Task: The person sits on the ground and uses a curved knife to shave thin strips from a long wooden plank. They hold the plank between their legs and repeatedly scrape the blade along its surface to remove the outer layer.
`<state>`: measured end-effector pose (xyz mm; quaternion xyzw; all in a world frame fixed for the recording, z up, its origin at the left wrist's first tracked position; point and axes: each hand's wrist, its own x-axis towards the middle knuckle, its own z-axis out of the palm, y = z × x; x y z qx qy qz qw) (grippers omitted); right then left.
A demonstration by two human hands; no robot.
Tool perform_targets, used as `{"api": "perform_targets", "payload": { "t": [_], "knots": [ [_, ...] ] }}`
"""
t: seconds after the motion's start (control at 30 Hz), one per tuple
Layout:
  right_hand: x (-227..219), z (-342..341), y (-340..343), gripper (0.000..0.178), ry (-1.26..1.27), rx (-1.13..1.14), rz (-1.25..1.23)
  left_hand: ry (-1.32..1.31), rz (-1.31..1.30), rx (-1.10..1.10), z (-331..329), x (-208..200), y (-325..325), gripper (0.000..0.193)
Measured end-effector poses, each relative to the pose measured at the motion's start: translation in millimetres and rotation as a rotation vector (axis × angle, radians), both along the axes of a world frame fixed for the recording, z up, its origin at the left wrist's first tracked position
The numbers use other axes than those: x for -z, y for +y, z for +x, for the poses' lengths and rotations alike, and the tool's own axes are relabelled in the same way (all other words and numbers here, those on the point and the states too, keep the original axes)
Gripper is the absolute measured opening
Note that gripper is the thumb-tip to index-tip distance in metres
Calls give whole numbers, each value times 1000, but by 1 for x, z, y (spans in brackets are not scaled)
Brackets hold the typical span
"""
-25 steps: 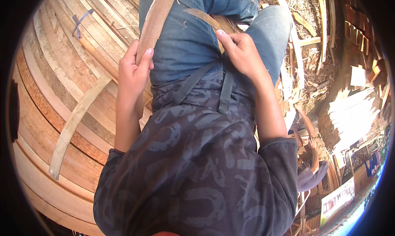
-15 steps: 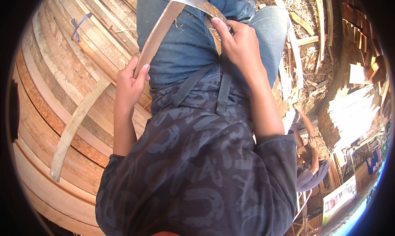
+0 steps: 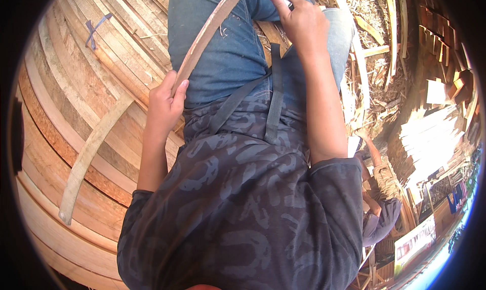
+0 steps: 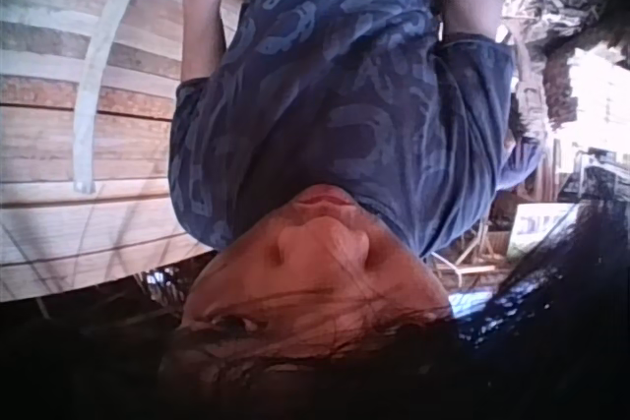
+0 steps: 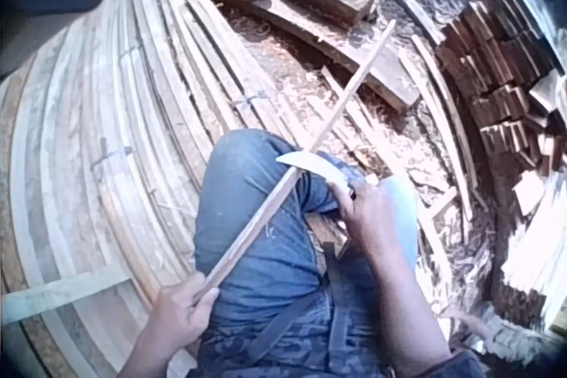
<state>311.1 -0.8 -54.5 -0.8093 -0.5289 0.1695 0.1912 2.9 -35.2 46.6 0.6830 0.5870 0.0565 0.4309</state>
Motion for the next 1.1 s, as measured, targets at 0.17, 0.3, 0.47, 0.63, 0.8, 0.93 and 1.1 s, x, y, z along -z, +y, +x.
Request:
{"api": "perform_targets", "payload": {
  "t": [0.17, 0.3, 0.47, 0.63, 0.8, 0.93, 1.1],
  "knots": [
    [-5, 37, -3, 62, 145, 119, -70, 20, 46, 30, 2, -1, 1, 18],
    [-15, 22, -22, 58, 158, 40, -45, 12, 54, 26, 1, 6, -2, 18],
    [-35, -23, -19, 58, 46, -169, -88, 27, 15, 22, -2, 9, -3, 18],
    [-20, -5, 9, 61, -68, -93, -46, 22, 38, -4, 3, 8, -8, 18],
    [22, 128, 13, 76, -83, 260, -131, 0, 80, 21, -1, 13, -9, 18],
    [-25, 105, -7, 66, 97, 397, -93, 11, 62, 34, -1, 15, -8, 18],
    [-49, 24, -15, 61, 91, -55, -65, 38, 103, 50, 2, 13, -9, 16]
  ]
}}
